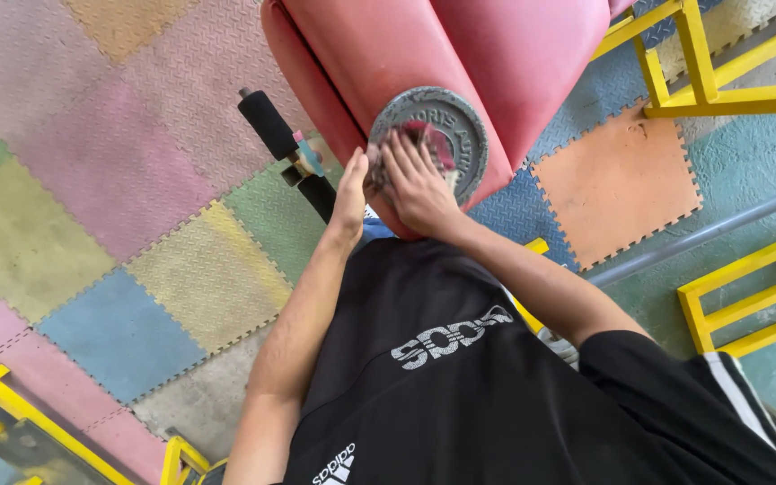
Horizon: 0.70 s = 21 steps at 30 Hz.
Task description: Cleaning and wiping down gym weight plates with a cloth and cleaning solution.
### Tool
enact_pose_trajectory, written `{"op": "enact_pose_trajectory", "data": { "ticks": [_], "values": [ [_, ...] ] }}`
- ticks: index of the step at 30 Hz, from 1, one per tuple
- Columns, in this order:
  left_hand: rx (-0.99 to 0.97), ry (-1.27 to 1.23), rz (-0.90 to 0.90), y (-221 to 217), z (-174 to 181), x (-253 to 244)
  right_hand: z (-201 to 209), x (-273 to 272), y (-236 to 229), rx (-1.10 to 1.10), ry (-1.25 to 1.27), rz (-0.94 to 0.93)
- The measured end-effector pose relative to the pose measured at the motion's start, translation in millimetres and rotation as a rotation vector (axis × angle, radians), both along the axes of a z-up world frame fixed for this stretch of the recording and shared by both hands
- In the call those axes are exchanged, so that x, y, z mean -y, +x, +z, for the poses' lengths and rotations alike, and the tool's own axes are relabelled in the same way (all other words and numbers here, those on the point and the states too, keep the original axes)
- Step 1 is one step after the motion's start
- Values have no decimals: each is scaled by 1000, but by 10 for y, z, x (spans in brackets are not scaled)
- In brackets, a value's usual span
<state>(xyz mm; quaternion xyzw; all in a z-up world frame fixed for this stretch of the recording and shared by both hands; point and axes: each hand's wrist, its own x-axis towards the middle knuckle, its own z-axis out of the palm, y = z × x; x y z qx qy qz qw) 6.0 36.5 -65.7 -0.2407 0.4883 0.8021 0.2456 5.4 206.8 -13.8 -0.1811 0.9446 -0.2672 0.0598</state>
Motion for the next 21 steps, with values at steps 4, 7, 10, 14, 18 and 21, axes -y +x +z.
{"op": "enact_pose_trajectory", "data": {
  "ticks": [4,7,10,14,18,21],
  "values": [
    [-38,-92,-17,-156,15,28,38,-119,67,-25,71,160],
    [-39,-95,-59,-216,227,35,-5,-43,-156,11,67,133],
    [-18,-7,-91,-213,354,58,-137,107,-165,-11,65,-111],
    [-56,-85,-97,-89,52,141,-24,9,100,-38,19,-104],
    [111,10,-28,-86,341,154,40,-161,206,98,-28,116],
    [66,-148,-94,-57,375,221,-71,-176,-196,52,-5,131]
  ]
}}
